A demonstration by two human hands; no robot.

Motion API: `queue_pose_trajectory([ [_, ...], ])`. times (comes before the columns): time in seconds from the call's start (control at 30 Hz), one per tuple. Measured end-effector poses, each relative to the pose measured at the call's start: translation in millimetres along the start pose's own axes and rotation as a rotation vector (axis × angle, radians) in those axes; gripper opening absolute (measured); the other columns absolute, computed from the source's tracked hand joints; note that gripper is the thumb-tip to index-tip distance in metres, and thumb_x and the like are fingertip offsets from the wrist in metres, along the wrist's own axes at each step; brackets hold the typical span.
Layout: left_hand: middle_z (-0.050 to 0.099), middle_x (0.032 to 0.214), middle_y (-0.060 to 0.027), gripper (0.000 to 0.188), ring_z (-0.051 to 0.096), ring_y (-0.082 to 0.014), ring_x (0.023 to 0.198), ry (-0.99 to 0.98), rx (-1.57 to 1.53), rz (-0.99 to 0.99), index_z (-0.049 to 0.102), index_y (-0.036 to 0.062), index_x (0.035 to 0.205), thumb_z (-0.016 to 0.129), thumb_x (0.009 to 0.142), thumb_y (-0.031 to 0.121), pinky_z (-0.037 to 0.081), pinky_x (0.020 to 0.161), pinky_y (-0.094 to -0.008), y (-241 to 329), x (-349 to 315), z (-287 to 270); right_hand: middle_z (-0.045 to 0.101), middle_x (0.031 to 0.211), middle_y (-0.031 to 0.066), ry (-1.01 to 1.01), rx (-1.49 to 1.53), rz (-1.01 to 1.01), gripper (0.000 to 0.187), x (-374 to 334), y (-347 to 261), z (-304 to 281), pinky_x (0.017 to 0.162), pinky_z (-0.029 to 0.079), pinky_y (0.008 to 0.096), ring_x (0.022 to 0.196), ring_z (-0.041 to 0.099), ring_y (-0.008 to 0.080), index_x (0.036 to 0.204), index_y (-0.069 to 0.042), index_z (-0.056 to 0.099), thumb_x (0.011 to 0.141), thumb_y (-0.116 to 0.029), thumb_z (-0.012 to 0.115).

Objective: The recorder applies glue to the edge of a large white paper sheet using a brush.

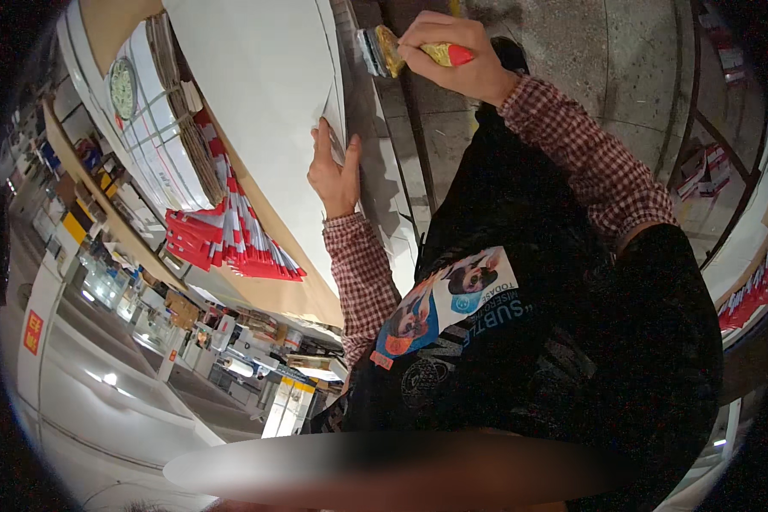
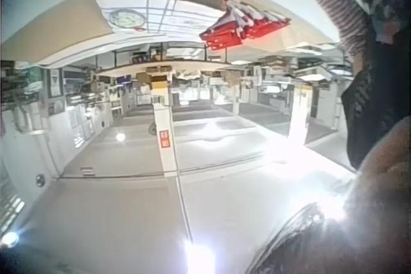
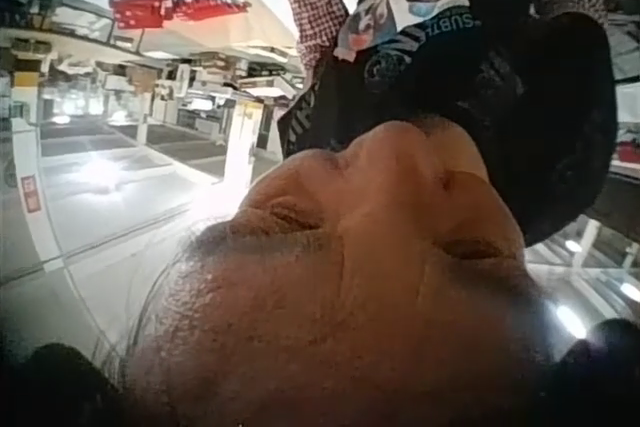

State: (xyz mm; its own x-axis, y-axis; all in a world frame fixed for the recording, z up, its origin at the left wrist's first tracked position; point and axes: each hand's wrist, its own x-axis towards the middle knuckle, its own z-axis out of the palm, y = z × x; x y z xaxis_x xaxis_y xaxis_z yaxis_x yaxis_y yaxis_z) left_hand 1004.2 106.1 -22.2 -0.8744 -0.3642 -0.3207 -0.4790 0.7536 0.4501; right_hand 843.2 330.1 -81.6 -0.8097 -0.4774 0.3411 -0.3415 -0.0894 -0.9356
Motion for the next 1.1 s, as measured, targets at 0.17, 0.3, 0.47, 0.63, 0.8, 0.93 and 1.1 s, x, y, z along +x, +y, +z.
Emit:
queue_pose_trajectory([
  [0.17, 0.041, 0.130, -0.0362, 0.066, 0.042, -0.0475, 0.122, 0.020, 0.026, 0.027, 0.042, -0.0011, 0.133, 0.067, 0.081, 0.031, 0.038, 0.101, -0.0441, 3, 1, 6, 0.067, 0.093, 0.0108, 0.081, -0.156, -0.059, 0.008, 15, -1, -5, 0.072, 0.052, 0.0286, 0.084, 0.064, 0.0188, 0.090, 0.000, 0.068, 0.085, -0.005, 0.064],
  [0.3, 0.038, 0.134, -0.0356, 0.074, 0.039, -0.0512, 0.123, 0.046, 0.124, 0.026, 0.038, -0.0001, 0.137, 0.068, 0.080, 0.038, 0.037, 0.101, -0.0466, 9, 1, 19, 0.067, 0.091, 0.0100, 0.068, -0.084, 0.009, 0.006, -11, 1, 5, 0.071, 0.052, 0.0286, 0.083, 0.064, 0.0182, 0.088, 0.000, 0.067, 0.084, -0.004, 0.065],
  [0.47, 0.011, 0.146, -0.0342, 0.109, 0.013, -0.0548, 0.133, 0.315, 0.360, -0.026, 0.018, 0.0046, 0.146, 0.075, 0.067, 0.052, 0.021, 0.108, -0.0544, 3, -12, 71, 0.066, 0.088, 0.0085, 0.032, -0.061, 0.055, 0.007, -28, -27, -3, 0.068, 0.051, 0.0285, 0.079, 0.063, 0.0172, 0.087, 0.001, 0.067, 0.083, -0.006, 0.065],
  [0.63, 0.008, 0.145, -0.0370, 0.110, 0.013, -0.0557, 0.132, 0.213, 0.491, -0.233, 0.014, 0.0052, 0.147, 0.075, 0.067, 0.050, 0.021, 0.108, -0.0556, 1, -53, 79, 0.066, 0.088, 0.0080, 0.032, -0.114, 0.124, 0.007, -44, -32, -17, 0.069, 0.051, 0.0275, 0.080, 0.063, 0.0163, 0.087, 0.000, 0.067, 0.085, -0.006, 0.065],
  [0.8, 0.024, 0.142, -0.0332, 0.087, 0.025, -0.0496, 0.131, 0.037, 0.211, -0.081, 0.024, 0.0041, 0.144, 0.069, 0.078, 0.038, 0.028, 0.106, -0.0470, -13, -58, 32, 0.066, 0.090, 0.0083, 0.082, -0.095, -0.013, 0.008, -35, -23, -7, 0.069, 0.051, 0.0277, 0.081, 0.063, 0.0170, 0.089, -0.001, 0.067, 0.085, -0.006, 0.064],
  [0.93, 0.042, 0.136, -0.0264, 0.068, 0.035, -0.0363, 0.132, 0.001, 0.062, -0.070, 0.038, 0.0024, 0.138, 0.067, 0.082, 0.028, 0.034, 0.103, -0.0377, -12, -55, 11, 0.066, 0.094, 0.0096, 0.094, -0.160, -0.087, 0.009, -15, -15, 3, 0.071, 0.052, 0.0285, 0.085, 0.063, 0.0181, 0.093, -0.001, 0.067, 0.086, -0.006, 0.063],
  [1.1, 0.040, 0.134, -0.0332, 0.069, 0.036, -0.0451, 0.128, -0.013, -0.065, -0.034, 0.039, 0.0033, 0.137, 0.069, 0.080, 0.026, 0.036, 0.102, -0.0418, -19, -54, 6, 0.065, 0.093, 0.0101, 0.050, -0.063, -0.045, 0.009, -39, -4, 25, 0.074, 0.052, 0.0290, 0.086, 0.064, 0.0195, 0.092, -0.001, 0.066, 0.085, -0.006, 0.064],
])
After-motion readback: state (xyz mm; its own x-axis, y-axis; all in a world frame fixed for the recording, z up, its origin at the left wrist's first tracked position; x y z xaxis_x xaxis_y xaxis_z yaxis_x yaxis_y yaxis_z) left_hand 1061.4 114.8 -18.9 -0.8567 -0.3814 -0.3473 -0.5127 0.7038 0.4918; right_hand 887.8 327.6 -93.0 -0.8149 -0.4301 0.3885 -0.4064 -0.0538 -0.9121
